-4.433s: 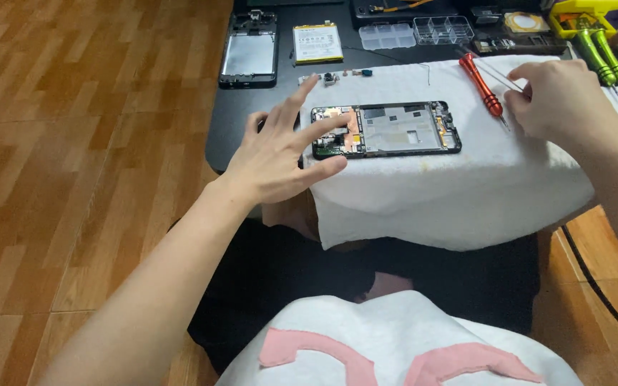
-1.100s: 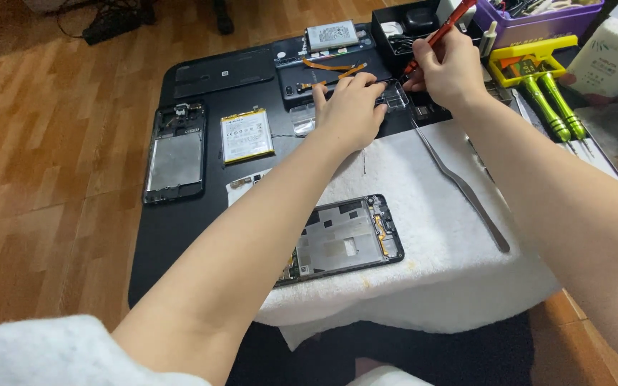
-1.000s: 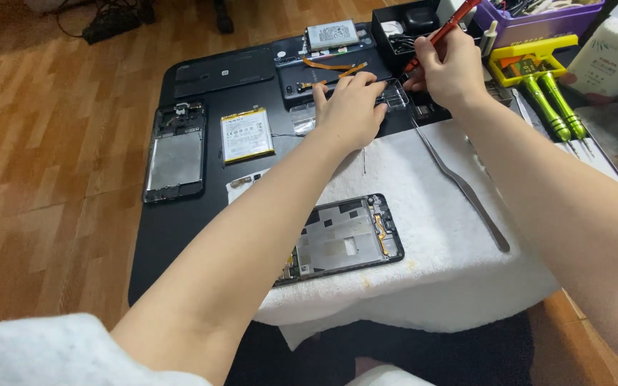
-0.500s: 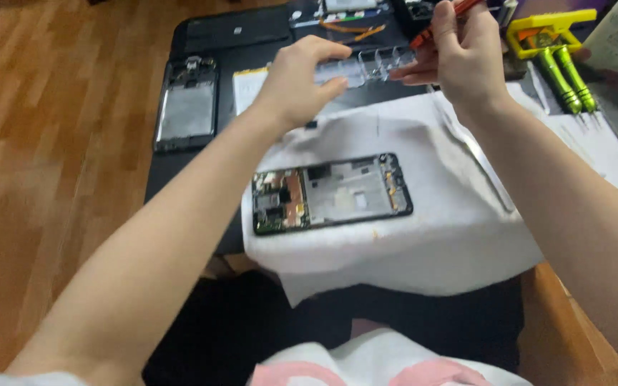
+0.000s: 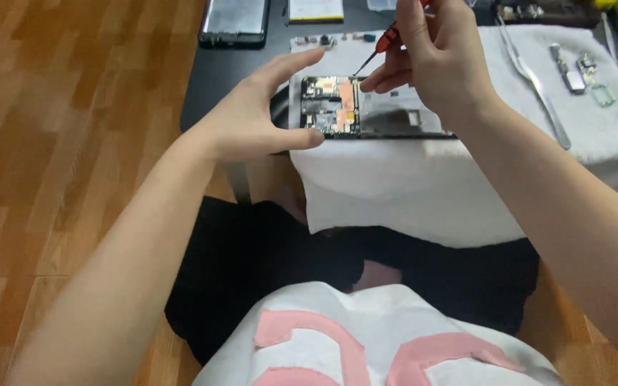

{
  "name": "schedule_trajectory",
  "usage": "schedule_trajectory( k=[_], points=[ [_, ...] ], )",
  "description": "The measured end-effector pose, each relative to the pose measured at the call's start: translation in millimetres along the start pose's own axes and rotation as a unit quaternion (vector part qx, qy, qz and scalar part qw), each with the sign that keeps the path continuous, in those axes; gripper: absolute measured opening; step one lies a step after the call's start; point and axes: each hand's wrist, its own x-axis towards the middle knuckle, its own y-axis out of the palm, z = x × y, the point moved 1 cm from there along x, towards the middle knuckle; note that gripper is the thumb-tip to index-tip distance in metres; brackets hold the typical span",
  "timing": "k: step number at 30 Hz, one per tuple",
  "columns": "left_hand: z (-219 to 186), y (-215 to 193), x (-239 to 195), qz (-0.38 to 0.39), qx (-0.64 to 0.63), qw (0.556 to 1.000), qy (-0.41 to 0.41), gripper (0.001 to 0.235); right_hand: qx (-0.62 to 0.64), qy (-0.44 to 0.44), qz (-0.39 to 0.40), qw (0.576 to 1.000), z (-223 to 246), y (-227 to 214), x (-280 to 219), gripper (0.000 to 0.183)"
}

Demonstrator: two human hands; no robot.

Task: Disassembling a smartphone by removing internal components and screws using precision tools.

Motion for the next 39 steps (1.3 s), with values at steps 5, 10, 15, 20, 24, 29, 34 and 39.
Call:
schedule_trajectory(
  k=[5,10,15,20,24,29,34,39],
  points=[
    [16.4,13.3,2.7,-0.052,0.030,0.996,0.059,0.089,-0.003,0.009,0.020,1.000,-2.6,12.8,-8.1,0.032],
    [24.3,20.7,6.6,-0.076,0.111,0.990,0.031,0.089,-0.015,0.012,0.040,0.999,-1.9,17.9,-9.9,0.030],
    [26.0,24.3,7.7,-0.087,0.151,0.984,0.024,0.086,-0.020,0.011,0.056,0.998,-3.6,20.1,-10.4,0.034],
    [27.0,25.1,7.8,-0.090,0.153,0.984,0.032,0.085,-0.025,0.023,0.057,0.998,-4.4,21.6,-9.3,0.033],
    [27.1,25.9,9.2,-0.092,0.167,0.981,0.039,0.082,-0.037,0.034,0.056,0.997,-5.0,23.0,-5.6,0.031],
    [25.9,25.6,7.8,-0.095,0.164,0.981,0.049,0.080,-0.039,0.046,0.060,0.996,0.7,27.0,-2.0,0.034],
    [23.9,25.3,6.6,-0.093,0.164,0.981,0.038,0.079,-0.026,0.087,0.046,0.995,1.4,29.8,1.7,0.030],
    [23.2,25.4,5.5,-0.096,0.161,0.982,0.035,0.076,-0.029,0.067,0.056,0.996,0.4,30.1,3.4,0.030]
  ],
)
